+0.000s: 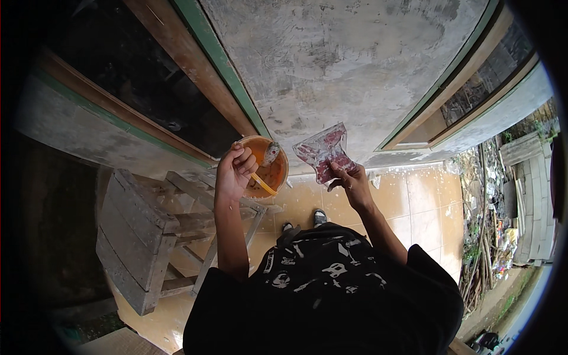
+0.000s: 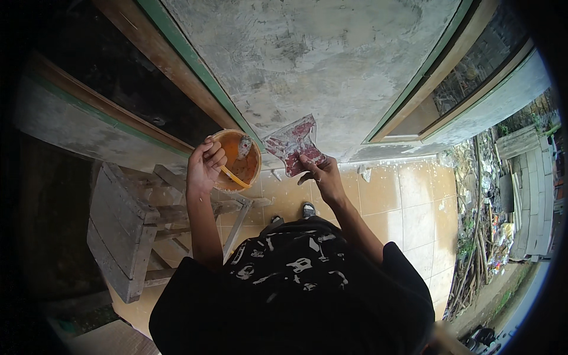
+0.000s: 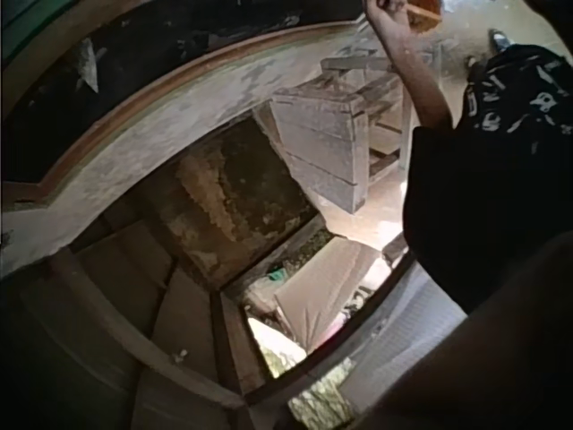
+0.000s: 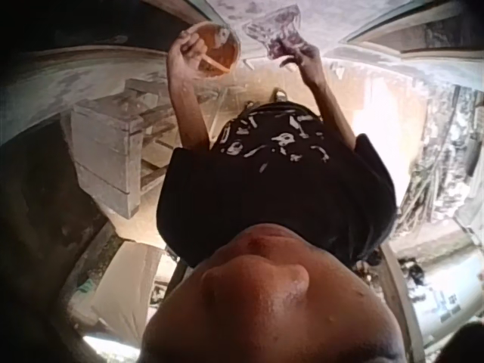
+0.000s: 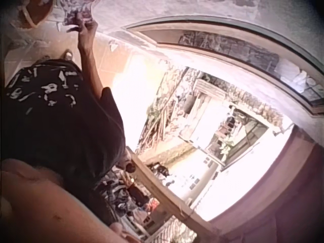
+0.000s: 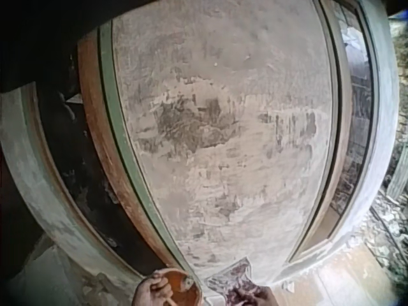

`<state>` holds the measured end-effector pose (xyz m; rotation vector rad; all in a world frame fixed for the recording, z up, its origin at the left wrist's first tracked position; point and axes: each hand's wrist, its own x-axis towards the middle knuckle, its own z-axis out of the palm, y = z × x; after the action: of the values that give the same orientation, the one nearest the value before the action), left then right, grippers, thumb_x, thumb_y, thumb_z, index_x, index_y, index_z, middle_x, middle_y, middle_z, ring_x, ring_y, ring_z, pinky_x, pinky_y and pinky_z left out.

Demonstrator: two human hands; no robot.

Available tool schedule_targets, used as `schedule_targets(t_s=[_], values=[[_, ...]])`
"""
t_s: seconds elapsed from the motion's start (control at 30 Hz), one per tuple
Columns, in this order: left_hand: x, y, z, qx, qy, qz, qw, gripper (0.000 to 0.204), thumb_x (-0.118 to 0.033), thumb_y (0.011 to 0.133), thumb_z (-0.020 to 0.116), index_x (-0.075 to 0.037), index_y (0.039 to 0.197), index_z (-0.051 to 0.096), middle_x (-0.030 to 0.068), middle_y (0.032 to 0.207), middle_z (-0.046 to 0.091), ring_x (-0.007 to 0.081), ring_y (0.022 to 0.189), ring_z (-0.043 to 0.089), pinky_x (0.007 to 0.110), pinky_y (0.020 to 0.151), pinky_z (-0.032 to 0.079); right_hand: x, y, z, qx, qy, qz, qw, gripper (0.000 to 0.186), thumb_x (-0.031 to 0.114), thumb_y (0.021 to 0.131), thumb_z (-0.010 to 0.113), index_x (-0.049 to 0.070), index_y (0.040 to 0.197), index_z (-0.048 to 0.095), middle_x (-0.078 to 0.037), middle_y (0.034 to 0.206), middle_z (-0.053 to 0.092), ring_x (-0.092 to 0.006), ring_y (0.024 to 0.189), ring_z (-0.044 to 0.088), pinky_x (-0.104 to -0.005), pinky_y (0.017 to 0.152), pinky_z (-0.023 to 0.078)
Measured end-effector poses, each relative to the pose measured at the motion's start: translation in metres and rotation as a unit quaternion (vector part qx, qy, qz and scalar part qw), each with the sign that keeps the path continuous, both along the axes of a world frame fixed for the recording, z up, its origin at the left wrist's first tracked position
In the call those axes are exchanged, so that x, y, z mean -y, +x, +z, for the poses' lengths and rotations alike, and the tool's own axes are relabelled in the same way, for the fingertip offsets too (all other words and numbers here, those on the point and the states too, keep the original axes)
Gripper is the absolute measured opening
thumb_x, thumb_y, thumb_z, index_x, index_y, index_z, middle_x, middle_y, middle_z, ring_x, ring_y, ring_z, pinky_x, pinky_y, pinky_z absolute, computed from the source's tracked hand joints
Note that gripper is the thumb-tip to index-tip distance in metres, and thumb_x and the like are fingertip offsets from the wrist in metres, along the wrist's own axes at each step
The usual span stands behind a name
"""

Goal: The person applies wall filler to an exterior wall surface using a plastic scraper tool.

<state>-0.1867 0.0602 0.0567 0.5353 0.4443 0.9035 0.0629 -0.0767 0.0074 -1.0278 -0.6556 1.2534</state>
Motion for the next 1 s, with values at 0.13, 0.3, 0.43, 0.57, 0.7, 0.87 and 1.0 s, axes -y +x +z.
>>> schedule_targets(t_s=[0.13,0.3,0.43,0.57,0.7,0.87,1.0], values=[[0.002,0.014,0.008,0.008,0.016,-0.01,1.0,0.006,-0.007,0.089,0.048,-0.009,0.085,0.044,-0.0052,0.061,0.029,0.0049,0.05,0.028,0.022,0.049,0.025,-0.001,0.012,0.011,0.034,0.003,0.02,0.999,0.024,0.019,0.09,0.062,-0.004,0.093,0.066,-0.01,0.081,0.068,-0.0154,0.069,0.065,-0.0287,0.053,0.051],[0.001,0.026,0.012,-0.001,0.016,-0.011,1.0,0.006,-0.009,0.089,0.048,-0.01,0.085,0.043,-0.0051,0.061,0.028,0.005,0.05,0.028,0.022,0.049,0.025,0.001,0.022,0.018,0.082,0.003,0.027,0.996,0.021,0.017,0.088,0.063,-0.004,0.09,0.066,-0.011,0.08,0.068,-0.0144,0.069,0.064,-0.0287,0.055,0.052],[0.001,0.03,0.009,0.007,0.02,-0.013,1.0,0.006,-0.009,0.089,0.048,-0.01,0.085,0.043,-0.005,0.061,0.028,0.005,0.05,0.028,0.022,0.05,0.025,0.001,0.034,0.014,0.18,0.028,0.023,0.983,0.021,0.014,0.087,0.065,-0.006,0.094,0.064,-0.011,0.081,0.068,-0.0147,0.068,0.065,-0.0264,0.055,0.051],[0.004,0.028,0.008,0.007,0.029,-0.02,0.999,0.006,-0.011,0.089,0.047,-0.01,0.085,0.043,-0.0049,0.061,0.027,0.0052,0.05,0.028,0.022,0.049,0.025,0.001,0.039,0.024,0.312,0.064,-0.007,0.948,0.019,0.009,0.085,0.066,-0.005,0.097,0.062,-0.01,0.079,0.068,-0.0124,0.066,0.064,-0.0256,0.056,0.051],[0.007,0.03,0.007,-0.003,0.027,-0.018,0.999,0.008,-0.013,0.089,0.048,-0.01,0.084,0.043,-0.0047,0.061,0.027,0.0055,0.05,0.029,0.022,0.049,0.026,-0.004,0.043,0.039,0.382,0.107,-0.017,0.918,0.018,0.006,0.084,0.066,-0.004,0.099,0.061,-0.009,0.078,0.067,-0.0113,0.065,0.063,-0.0254,0.055,0.05],[0.012,0.031,0.004,-0.033,0.03,-0.001,0.999,0.007,-0.014,0.089,0.049,-0.01,0.085,0.044,-0.0041,0.062,0.028,0.0061,0.052,0.031,0.021,0.05,0.027,-0.016,0.033,0.049,0.13,0.086,-0.026,0.987,0.02,0.005,0.084,0.067,-0.006,0.099,0.062,-0.011,0.08,0.068,-0.0137,0.065,0.064,-0.0247,0.053,0.05],[0.016,0.029,-0.002,-0.044,0.029,0.013,0.999,0.006,-0.014,0.089,0.051,-0.01,0.09,0.047,-0.0038,0.067,0.035,0.0081,0.057,0.039,0.021,0.052,0.031,-0.024,0.022,0.053,0.04,0.089,-0.058,0.994,0.023,0.005,0.084,0.066,-0.006,0.104,0.061,-0.012,0.086,0.068,-0.0142,0.068,0.064,-0.0262,0.055,0.052]])
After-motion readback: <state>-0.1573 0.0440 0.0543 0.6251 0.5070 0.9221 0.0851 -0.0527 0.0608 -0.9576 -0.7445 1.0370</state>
